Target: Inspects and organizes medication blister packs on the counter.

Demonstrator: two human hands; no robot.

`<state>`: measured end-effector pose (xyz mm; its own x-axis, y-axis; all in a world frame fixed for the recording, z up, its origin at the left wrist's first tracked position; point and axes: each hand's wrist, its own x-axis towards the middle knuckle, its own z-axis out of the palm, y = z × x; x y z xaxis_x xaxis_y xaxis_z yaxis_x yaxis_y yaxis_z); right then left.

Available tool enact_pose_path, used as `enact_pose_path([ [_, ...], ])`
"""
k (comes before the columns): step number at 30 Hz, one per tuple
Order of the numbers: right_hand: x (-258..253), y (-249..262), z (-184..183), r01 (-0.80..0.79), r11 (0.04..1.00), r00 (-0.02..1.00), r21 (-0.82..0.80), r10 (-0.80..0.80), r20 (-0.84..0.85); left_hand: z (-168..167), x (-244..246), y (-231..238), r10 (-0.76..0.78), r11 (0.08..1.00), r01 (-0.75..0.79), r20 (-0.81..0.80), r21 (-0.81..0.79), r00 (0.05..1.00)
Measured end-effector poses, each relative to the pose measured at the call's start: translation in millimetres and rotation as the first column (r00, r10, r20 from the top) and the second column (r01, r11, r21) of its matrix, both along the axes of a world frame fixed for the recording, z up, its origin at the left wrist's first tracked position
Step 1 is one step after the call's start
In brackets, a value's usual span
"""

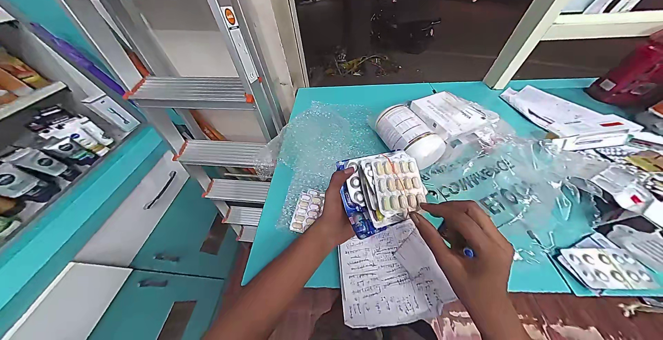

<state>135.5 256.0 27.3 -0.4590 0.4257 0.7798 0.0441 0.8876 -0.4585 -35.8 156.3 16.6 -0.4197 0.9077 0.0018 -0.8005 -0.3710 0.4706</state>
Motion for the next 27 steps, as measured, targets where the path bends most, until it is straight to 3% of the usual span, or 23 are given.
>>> enact_pose_path([
  [3, -3, -6, 0, 0.141, 0.99, 0.984, 0.033, -0.143, 0.109, 1, 3, 5, 0.035, 0.994, -0.029, 0.051, -0.107, 0.998],
  [10, -15, -12, 4, 0.315, 0.931, 0.919, 0.184, -0.348, 0.187, -6, 8, 12, 0.049, 0.994, -0.041, 0.077, -0.105, 0.996],
  [12, -19, -7, 2, 0.335, 0.917, 0.909, 0.216, -0.375, 0.184, -6, 11, 11, 0.038, 0.986, -0.032, 0.031, -0.163, 0.999],
  [15, -25, 5, 0, 0.246, 0.948, 0.945, 0.202, -0.281, 0.17, -5, 14, 8, -0.037, 0.942, -0.012, -0.141, -0.335, 0.989],
  [17, -25, 11, 0, 0.137, 0.985, 0.976, 0.102, -0.152, 0.158, -5, 12, 8, -0.078, 0.911, 0.004, -0.163, -0.413, 0.984],
  [19, -24, 15, 2, 0.001, 0.995, 0.995, -0.097, 0.009, 0.102, -6, 9, 9, -0.1, 0.877, 0.012, -0.157, -0.481, 0.983],
  [23, -18, 21, 7, -0.241, 0.851, 0.967, -0.468, 0.252, -0.039, -8, 7, 9, -0.155, 0.867, 0.092, -0.09, -0.49, 0.984],
  [27, -9, 27, 18, -0.321, 0.715, 0.927, -0.621, 0.373, -0.05, -3, 6, 7, -0.137, 0.861, 0.069, -0.1, -0.503, 0.985],
])
